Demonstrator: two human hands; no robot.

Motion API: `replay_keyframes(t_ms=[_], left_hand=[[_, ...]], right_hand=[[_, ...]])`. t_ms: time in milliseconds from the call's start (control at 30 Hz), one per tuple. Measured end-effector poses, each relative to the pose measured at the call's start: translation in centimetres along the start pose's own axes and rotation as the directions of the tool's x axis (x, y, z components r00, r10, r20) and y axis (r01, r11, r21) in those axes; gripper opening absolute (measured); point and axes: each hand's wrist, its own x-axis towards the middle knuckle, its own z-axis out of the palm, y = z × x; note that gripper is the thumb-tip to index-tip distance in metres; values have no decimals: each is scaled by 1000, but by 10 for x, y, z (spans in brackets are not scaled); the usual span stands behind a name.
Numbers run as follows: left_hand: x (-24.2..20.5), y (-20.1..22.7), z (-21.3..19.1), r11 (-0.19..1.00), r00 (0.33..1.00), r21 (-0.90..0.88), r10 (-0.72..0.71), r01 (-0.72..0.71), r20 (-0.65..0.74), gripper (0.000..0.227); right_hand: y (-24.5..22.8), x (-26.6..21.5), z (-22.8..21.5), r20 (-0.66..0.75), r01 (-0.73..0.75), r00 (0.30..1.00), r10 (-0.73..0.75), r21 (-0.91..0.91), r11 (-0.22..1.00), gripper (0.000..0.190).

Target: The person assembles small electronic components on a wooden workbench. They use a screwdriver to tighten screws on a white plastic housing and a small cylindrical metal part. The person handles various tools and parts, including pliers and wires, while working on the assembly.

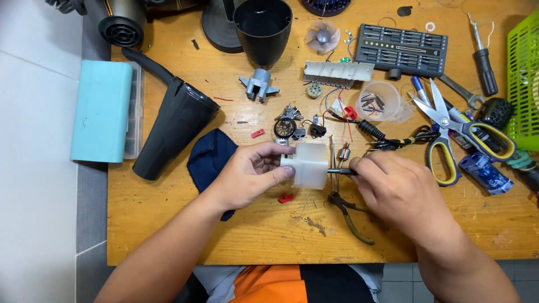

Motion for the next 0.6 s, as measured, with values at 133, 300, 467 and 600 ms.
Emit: replay_keyframes(t_ms=[133, 300, 467, 600], left_hand=[[1, -5, 0, 996, 998, -80, -37, 33, -44, 42], [3, -5, -1, 992, 991, -97, -88, 78, -103, 43], [5, -12, 1, 992, 989, -87, -105, 96, -104, 42], [7, -11, -2, 994, 989, -77, -89, 80, -117, 44]], right_hand=[[1, 0, 3, 83, -20, 996, 16, 56, 998, 27], [-1, 3, 3, 17, 19, 1000, -20, 62, 998, 21], [1, -3, 4, 44, -3, 999, 4, -32, 999, 17], [-2, 5, 0, 12, 30, 999, -31, 101, 994, 32]])
